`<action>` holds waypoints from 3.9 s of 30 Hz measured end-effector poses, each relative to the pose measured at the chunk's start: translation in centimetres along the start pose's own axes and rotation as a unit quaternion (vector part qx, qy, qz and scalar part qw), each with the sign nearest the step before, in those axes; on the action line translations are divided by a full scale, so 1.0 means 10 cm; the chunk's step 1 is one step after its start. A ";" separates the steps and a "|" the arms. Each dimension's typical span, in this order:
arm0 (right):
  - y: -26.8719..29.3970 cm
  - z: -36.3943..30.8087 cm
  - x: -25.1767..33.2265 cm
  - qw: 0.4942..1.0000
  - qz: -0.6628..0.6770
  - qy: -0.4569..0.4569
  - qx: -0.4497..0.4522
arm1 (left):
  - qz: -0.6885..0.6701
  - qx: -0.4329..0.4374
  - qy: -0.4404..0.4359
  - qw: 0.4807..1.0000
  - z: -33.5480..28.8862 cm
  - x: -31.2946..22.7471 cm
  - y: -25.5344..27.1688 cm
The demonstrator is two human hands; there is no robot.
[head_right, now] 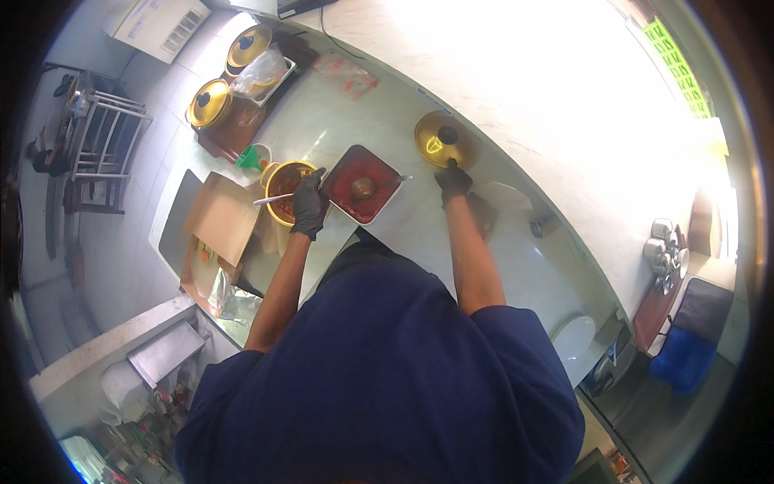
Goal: The person assembles a food order in a white takeout container. They add a brown sauce from a metal container using a spoon, then scoop a red sauce from a large pot into a small plastic bag using a ladle. The person seals the bag and places it into the container before closing the lid.
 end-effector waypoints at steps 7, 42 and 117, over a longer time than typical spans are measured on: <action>-0.27 -0.81 -0.26 0.844 0.514 -0.026 -0.150 | -0.148 -0.050 0.070 0.985 -0.27 -0.43 0.30; -0.40 -2.89 0.54 0.912 0.106 0.176 0.355 | -0.436 0.315 0.187 0.822 -0.98 -0.09 0.59; 1.13 -1.91 2.08 0.784 0.565 0.257 -0.003 | -0.471 0.094 0.233 0.846 -1.00 -0.62 0.78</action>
Point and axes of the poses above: each hand's wrist, its own z-axis towards the middle knuckle, its own y-axis out of the back of the hand, x = y × z, the point moved 7 cm from there along z, towards the middle knuckle, and after that the axes turned 4 degrees about y, right-handed, at the moved point
